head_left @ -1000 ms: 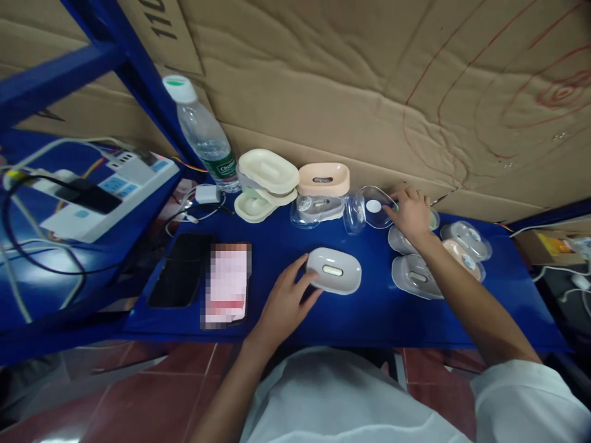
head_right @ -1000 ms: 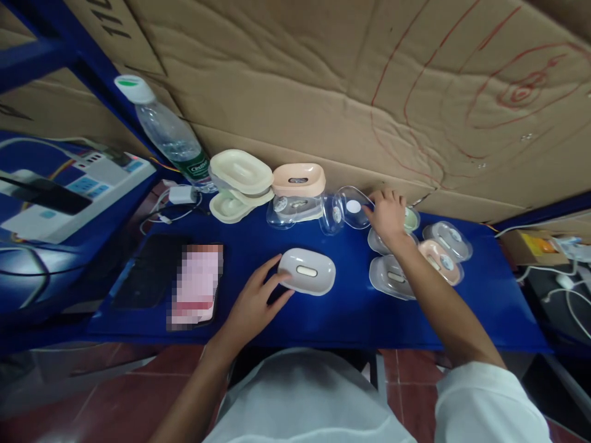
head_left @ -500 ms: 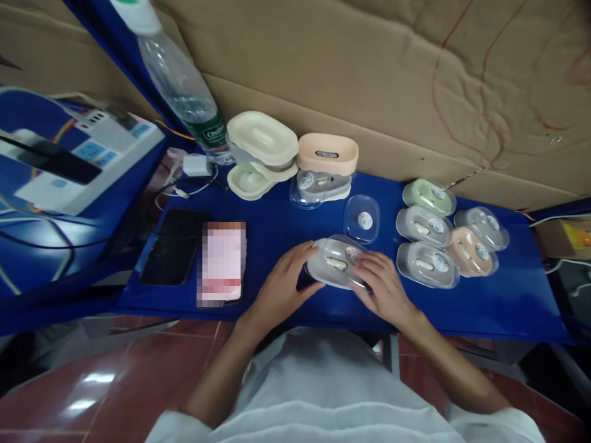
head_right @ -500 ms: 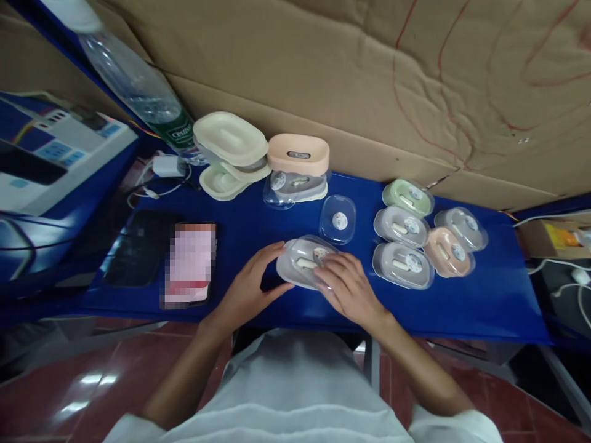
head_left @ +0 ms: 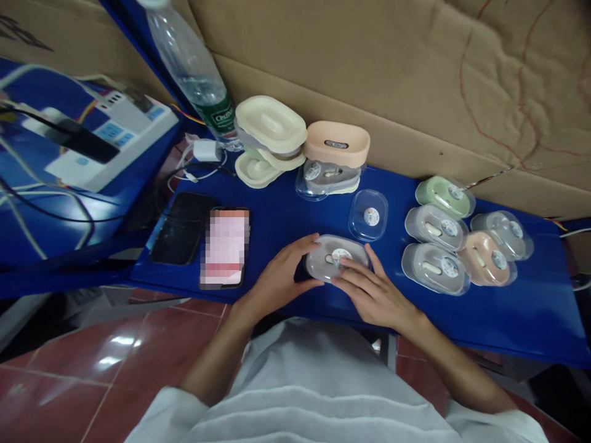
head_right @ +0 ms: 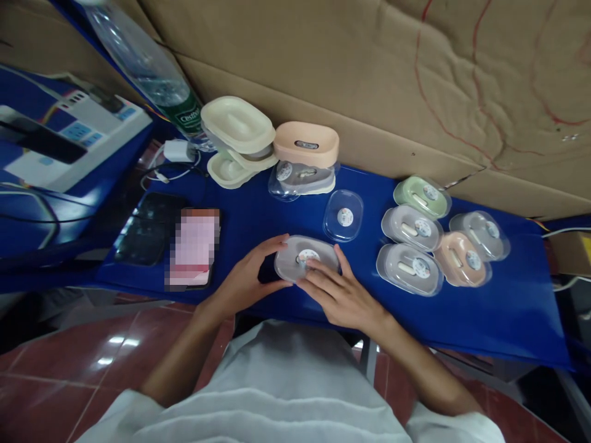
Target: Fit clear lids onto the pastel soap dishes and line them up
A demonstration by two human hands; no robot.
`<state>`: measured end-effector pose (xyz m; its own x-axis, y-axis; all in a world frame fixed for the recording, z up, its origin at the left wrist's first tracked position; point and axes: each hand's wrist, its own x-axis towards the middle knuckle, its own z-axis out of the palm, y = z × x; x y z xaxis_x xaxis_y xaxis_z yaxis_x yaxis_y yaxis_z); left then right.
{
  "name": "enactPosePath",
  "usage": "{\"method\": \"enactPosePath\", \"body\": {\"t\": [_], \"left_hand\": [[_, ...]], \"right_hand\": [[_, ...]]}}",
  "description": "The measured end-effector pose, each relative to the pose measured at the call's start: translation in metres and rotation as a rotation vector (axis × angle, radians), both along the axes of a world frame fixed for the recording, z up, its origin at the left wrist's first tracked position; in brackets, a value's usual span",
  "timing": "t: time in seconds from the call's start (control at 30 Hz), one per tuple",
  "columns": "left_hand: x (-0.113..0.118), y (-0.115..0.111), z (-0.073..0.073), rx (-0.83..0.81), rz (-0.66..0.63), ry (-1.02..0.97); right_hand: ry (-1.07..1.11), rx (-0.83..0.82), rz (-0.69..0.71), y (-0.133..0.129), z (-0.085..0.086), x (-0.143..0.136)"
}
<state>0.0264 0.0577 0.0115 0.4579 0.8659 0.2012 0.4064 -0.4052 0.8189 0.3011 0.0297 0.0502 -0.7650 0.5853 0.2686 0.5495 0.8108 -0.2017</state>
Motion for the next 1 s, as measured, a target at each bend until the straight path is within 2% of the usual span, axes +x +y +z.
{"method": "enactPosePath", "body": {"t": [0.17,0.27,0.33,0.4,0.5,0.7,0.83,1.0], "left_hand": [[-0.001,-0.005,0.004,-0.033,-0.005,0.046],[-0.002,-0.007,0.008,-0.031,-0.026,0.099],[-0.001,-0.008,0.009,-0.030,-0.036,0.105],[0.000,-0.008,0.009,-0.019,-0.035,0.102],[0.002,-0.009,0.007,0.016,-0.022,0.087],[0.003,-0.008,0.003,0.038,-0.005,0.041],[0.007,-0.010,0.004,0.001,0.010,0.081],[-0.001,-0.008,0.014,-0.072,-0.038,0.124]], "right_hand": [[-0.098,0.106,0.076,-0.003,-0.003,0.002],[-0.069,0.057,0.107,-0.002,-0.005,0.005],[-0.020,-0.027,0.061,0.001,-0.006,0.005],[0.011,-0.082,-0.051,0.004,-0.007,0.004],[-0.021,-0.076,-0.162,0.008,-0.008,0.000],[-0.081,-0.023,-0.127,0.008,-0.004,-0.002],[-0.015,-0.071,-0.144,0.009,-0.004,-0.004],[-0.029,-0.063,-0.214,-0.001,-0.004,-0.004]]}}
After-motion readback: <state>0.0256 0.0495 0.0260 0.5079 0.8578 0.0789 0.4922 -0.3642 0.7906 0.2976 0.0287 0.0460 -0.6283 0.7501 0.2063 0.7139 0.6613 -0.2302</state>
